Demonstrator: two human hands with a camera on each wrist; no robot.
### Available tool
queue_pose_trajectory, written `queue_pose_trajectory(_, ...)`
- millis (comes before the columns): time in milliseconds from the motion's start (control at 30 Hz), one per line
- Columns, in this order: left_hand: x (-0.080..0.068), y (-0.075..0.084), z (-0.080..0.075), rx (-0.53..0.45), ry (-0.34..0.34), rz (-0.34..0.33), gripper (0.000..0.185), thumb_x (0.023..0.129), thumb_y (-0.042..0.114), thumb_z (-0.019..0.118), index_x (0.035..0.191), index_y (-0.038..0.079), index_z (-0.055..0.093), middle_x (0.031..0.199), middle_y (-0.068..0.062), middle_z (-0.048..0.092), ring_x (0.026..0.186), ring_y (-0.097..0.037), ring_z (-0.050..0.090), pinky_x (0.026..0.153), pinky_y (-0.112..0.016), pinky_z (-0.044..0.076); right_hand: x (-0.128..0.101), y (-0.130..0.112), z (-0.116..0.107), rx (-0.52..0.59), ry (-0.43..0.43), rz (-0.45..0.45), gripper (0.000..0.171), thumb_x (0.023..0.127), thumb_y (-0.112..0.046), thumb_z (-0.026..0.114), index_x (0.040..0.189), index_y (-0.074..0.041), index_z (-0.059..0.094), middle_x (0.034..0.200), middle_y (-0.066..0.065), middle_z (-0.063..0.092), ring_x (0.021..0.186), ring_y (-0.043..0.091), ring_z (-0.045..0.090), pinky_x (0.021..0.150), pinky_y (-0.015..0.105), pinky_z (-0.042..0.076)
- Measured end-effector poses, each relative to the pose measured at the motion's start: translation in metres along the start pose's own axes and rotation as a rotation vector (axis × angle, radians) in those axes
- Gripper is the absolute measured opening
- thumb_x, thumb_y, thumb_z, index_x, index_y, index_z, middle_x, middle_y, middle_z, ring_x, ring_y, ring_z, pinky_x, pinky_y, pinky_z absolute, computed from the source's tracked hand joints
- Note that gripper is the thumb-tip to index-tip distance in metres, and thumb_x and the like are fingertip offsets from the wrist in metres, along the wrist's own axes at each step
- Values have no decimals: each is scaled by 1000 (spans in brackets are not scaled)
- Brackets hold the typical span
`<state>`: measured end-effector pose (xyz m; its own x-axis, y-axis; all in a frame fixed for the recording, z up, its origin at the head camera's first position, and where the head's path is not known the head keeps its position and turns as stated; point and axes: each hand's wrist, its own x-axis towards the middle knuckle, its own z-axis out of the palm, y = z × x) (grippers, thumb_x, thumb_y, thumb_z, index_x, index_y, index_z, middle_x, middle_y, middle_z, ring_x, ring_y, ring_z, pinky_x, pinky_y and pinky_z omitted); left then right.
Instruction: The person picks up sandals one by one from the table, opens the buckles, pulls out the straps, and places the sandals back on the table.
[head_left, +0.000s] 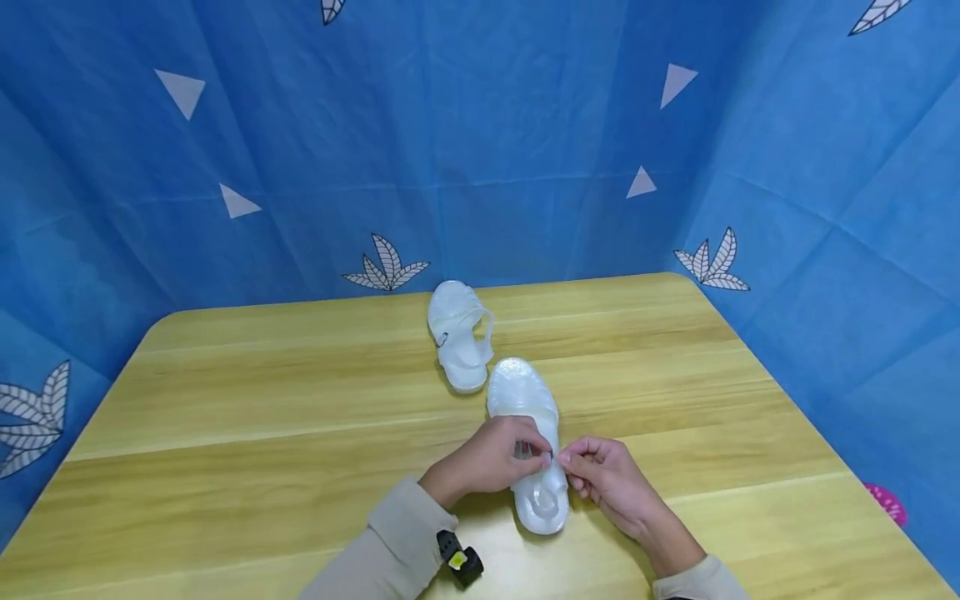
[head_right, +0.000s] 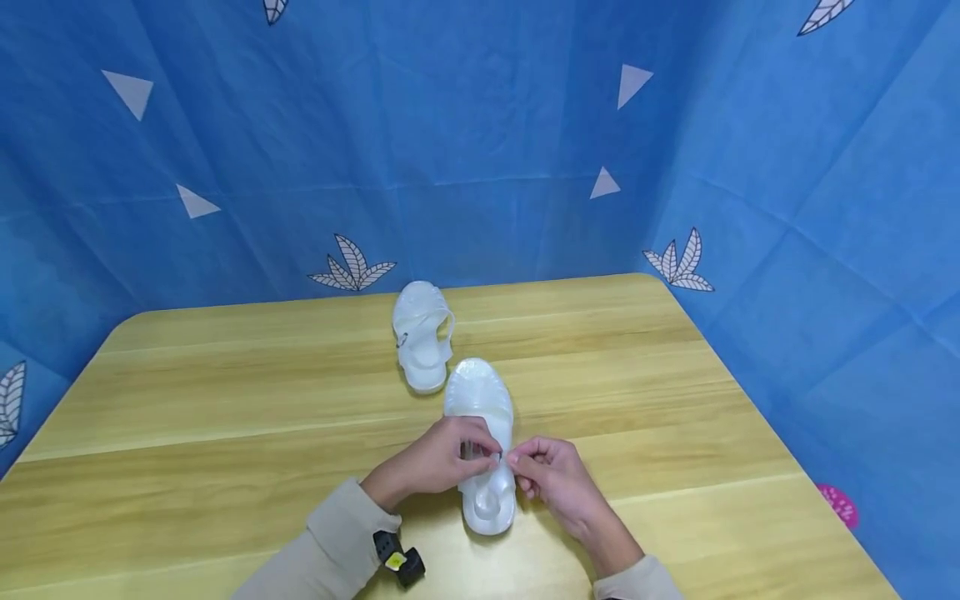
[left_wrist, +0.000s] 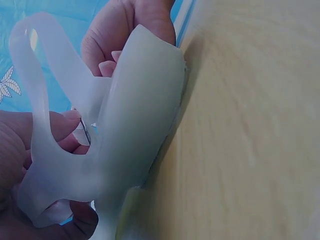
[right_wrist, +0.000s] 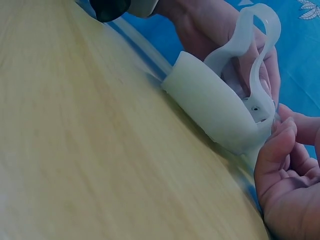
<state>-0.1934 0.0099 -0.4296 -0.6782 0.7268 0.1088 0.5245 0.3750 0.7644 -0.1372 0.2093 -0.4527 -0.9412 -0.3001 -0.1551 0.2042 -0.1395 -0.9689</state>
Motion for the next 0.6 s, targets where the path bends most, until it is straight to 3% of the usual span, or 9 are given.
queue_pose_trajectory(200,0,0,0,-17,-8,10,14,85,10,68,97,5,74,81,6,61,70,1,50,64,-14,45,1,0,2,-16,8,-14,6,91,-10,59,87,-8,63,69,-6,58,57,2,46,51,17,39)
queue_pose_trajectory(467,-1,1,1,-36,3,-5,14,85,9,68,97,5,74,79,6,60,69,0,49,63,-15,45,3,-1,7,-66,80,-6,7,90,-13,62,84,-9,63,65,-5,56,55,4,46,49,17,39)
queue_pose_trajectory(600,-1,2,0,-29,-7,-3,13,85,10,69,96,6,74,78,7,60,68,0,49,63,-15,44,1,-3,5,-74,56,27,8,90,-15,62,87,-8,62,68,-5,59,57,5,50,51,18,42)
